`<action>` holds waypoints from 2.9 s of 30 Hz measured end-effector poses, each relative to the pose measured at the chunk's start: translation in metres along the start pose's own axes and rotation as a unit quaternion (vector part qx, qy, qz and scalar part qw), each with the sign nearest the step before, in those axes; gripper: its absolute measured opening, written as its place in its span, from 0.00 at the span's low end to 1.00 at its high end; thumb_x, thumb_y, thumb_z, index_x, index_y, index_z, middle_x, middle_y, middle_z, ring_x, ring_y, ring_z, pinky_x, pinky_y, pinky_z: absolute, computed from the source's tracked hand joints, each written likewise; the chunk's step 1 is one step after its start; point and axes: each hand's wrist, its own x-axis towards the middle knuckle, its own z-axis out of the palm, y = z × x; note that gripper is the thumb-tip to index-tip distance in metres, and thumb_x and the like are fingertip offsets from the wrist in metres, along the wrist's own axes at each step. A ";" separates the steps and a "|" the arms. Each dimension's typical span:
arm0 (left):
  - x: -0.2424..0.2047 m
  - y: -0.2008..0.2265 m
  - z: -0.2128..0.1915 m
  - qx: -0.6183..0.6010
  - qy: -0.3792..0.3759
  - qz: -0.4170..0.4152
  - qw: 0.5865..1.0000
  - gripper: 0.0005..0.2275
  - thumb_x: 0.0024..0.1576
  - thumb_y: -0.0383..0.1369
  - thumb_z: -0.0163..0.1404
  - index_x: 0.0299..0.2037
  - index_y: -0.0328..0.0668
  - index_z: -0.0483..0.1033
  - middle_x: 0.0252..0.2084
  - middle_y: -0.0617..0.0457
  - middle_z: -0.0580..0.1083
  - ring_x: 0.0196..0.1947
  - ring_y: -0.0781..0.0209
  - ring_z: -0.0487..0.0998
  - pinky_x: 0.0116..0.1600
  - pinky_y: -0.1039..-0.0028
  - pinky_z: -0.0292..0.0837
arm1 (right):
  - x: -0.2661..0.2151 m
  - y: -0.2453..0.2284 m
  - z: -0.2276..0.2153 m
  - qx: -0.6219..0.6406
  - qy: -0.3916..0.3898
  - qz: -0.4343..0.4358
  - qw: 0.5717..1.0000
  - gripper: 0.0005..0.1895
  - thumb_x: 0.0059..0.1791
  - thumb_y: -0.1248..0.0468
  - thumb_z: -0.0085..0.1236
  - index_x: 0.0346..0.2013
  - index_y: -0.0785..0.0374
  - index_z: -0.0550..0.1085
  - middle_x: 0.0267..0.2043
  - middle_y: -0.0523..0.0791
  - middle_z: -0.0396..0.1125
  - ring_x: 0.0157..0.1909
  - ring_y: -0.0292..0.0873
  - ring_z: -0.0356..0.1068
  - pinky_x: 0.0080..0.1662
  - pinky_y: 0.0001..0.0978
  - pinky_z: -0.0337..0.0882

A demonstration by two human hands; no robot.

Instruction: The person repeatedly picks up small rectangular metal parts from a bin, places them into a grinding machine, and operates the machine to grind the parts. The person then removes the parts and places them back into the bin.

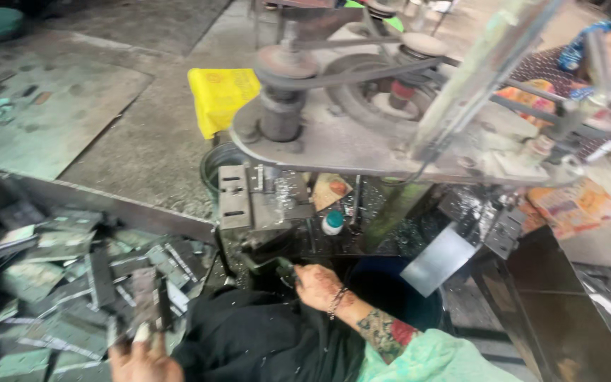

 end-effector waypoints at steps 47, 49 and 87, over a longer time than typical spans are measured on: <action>-0.032 -0.164 0.182 0.696 -0.448 0.298 0.476 0.30 0.51 0.21 0.47 0.68 0.41 0.68 0.69 0.46 0.65 0.66 0.42 0.66 0.66 0.64 0.66 | 0.002 0.009 -0.008 0.060 -0.080 0.027 0.995 0.28 0.42 0.63 0.61 0.54 0.71 0.69 0.49 0.58 0.68 0.53 0.59 0.69 0.54 0.50 0.71; -0.038 -0.167 0.183 0.693 -0.443 0.320 0.469 0.29 0.50 0.21 0.47 0.67 0.39 0.68 0.69 0.46 0.65 0.66 0.41 0.65 0.67 0.63 0.65 | 0.002 0.008 -0.009 0.057 -0.089 0.030 0.994 0.29 0.41 0.64 0.61 0.55 0.70 0.69 0.49 0.58 0.68 0.53 0.59 0.69 0.54 0.49 0.71; -0.004 -0.167 0.194 0.753 -0.330 0.279 0.497 0.16 0.59 0.34 0.44 0.55 0.48 0.79 0.65 0.59 0.71 0.74 0.47 0.55 0.75 0.35 0.31 | 0.018 0.037 0.021 0.025 -0.163 0.053 0.985 0.39 0.49 0.55 0.56 0.71 0.61 0.53 0.54 0.59 0.67 0.51 0.63 0.71 0.54 0.52 0.72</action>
